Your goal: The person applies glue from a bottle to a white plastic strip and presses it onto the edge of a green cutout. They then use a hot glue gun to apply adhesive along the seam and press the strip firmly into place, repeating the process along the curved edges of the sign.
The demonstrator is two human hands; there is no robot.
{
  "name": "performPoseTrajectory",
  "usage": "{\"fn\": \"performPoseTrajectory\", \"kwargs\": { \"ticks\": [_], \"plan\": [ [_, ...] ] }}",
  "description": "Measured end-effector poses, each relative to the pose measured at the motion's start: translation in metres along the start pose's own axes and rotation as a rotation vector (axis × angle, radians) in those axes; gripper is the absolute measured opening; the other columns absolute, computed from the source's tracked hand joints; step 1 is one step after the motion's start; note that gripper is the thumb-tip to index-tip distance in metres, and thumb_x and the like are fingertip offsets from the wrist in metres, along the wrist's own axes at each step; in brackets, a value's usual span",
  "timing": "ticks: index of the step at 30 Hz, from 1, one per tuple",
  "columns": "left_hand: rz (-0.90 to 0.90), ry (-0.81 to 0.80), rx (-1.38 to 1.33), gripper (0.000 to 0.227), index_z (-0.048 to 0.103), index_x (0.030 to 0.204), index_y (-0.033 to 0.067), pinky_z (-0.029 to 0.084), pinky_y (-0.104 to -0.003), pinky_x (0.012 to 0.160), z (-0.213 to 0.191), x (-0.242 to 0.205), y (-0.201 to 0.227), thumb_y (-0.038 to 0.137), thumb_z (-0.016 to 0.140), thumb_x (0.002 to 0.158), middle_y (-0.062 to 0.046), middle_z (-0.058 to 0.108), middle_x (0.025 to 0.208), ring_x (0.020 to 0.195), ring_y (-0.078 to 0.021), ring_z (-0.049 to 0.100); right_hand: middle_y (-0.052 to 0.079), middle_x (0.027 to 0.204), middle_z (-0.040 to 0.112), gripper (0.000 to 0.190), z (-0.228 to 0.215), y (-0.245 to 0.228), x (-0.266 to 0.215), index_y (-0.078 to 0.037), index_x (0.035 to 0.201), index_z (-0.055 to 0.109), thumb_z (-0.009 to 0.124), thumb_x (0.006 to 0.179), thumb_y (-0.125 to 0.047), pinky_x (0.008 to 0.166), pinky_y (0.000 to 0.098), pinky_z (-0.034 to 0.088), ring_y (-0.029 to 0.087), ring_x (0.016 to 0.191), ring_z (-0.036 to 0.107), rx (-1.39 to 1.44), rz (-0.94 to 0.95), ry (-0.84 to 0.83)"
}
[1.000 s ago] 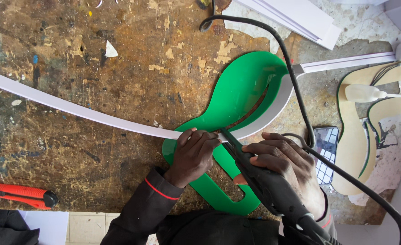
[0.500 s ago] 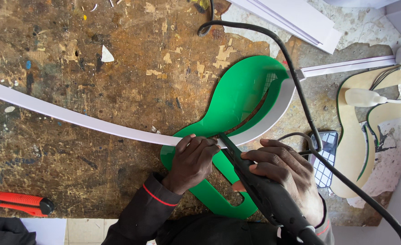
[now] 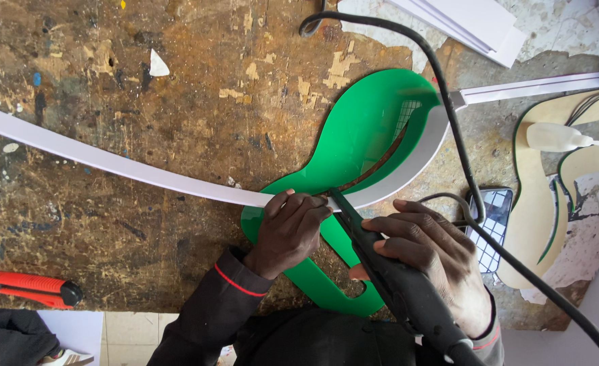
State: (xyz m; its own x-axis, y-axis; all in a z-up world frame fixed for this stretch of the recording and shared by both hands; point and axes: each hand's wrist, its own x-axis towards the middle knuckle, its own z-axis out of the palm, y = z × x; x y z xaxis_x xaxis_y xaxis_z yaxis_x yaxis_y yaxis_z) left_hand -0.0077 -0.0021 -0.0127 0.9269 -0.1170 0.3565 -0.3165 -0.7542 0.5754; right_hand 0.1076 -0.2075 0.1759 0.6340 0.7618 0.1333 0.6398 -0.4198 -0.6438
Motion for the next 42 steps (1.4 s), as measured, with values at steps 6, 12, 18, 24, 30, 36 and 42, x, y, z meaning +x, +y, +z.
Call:
{"fn": "performPoseTrajectory", "kwargs": {
  "ticks": [6,12,18,24,30,36,42],
  "plan": [
    [0.013,0.057,0.045,0.017,0.070,0.119,0.0193,0.042,-0.044,0.117,-0.009,0.013,0.004,0.004,0.069,0.112,0.003,0.079,0.112,0.108,-0.0220,0.074,0.008,0.130,0.083,0.068,0.007,0.005,-0.003,-0.016,0.125,0.056,0.102,0.086,-0.047,0.123,0.0524,0.063,0.026,0.119,0.084,-0.063,-0.032,0.046],
    [0.030,0.062,0.032,0.017,0.069,0.121,0.0173,0.046,-0.047,0.114,-0.008,0.012,0.002,0.003,0.069,0.113,0.000,0.078,0.113,0.107,-0.0243,0.073,0.009,0.131,0.084,0.074,0.009,0.004,-0.003,-0.016,0.128,0.057,0.104,0.081,-0.050,0.126,0.0527,0.061,0.025,0.117,0.085,-0.038,-0.017,0.060],
    [0.040,0.019,0.088,0.021,0.071,0.126,0.0182,0.046,-0.050,0.116,-0.001,0.004,-0.001,0.004,0.071,0.111,0.000,0.077,0.121,0.115,-0.0249,0.072,0.009,0.130,0.084,0.079,0.011,0.005,-0.004,-0.015,0.127,0.056,0.102,0.078,-0.057,0.126,0.0517,0.061,0.025,0.119,0.085,-0.035,-0.010,0.060],
    [0.045,0.044,0.095,0.026,0.067,0.122,0.0177,0.043,-0.045,0.114,-0.012,0.015,0.004,-0.003,0.067,0.106,0.000,0.077,0.119,0.109,-0.0233,0.074,0.008,0.134,0.083,0.076,0.006,0.003,-0.004,-0.016,0.128,0.056,0.098,0.081,-0.058,0.125,0.0547,0.061,0.028,0.123,0.083,-0.050,-0.004,0.017],
    [0.002,0.109,0.069,0.018,0.066,0.107,0.0185,0.042,-0.046,0.115,-0.005,0.015,0.008,0.005,0.077,0.111,0.002,0.078,0.112,0.110,-0.0225,0.075,0.004,0.137,0.083,0.079,0.007,0.005,-0.014,-0.020,0.128,0.057,0.097,0.077,-0.065,0.123,0.0508,0.060,0.036,0.134,0.080,-0.076,0.048,-0.007],
    [0.007,0.108,0.090,0.017,0.064,0.105,0.0189,0.041,-0.043,0.114,-0.011,0.021,0.010,0.007,0.074,0.112,0.003,0.079,0.110,0.107,-0.0209,0.075,0.007,0.135,0.083,0.080,0.006,0.005,-0.008,-0.017,0.126,0.055,0.099,0.077,-0.063,0.124,0.0536,0.061,0.028,0.123,0.083,-0.042,-0.005,0.006],
    [0.004,0.101,0.072,0.016,0.067,0.109,0.0186,0.042,-0.045,0.115,-0.004,0.014,0.008,0.008,0.079,0.111,0.001,0.079,0.112,0.110,-0.0225,0.075,0.010,0.131,0.083,0.086,0.001,0.000,-0.001,-0.014,0.125,0.058,0.102,0.072,-0.065,0.125,0.0534,0.061,0.027,0.121,0.084,-0.028,-0.007,0.011]
  ]
}}
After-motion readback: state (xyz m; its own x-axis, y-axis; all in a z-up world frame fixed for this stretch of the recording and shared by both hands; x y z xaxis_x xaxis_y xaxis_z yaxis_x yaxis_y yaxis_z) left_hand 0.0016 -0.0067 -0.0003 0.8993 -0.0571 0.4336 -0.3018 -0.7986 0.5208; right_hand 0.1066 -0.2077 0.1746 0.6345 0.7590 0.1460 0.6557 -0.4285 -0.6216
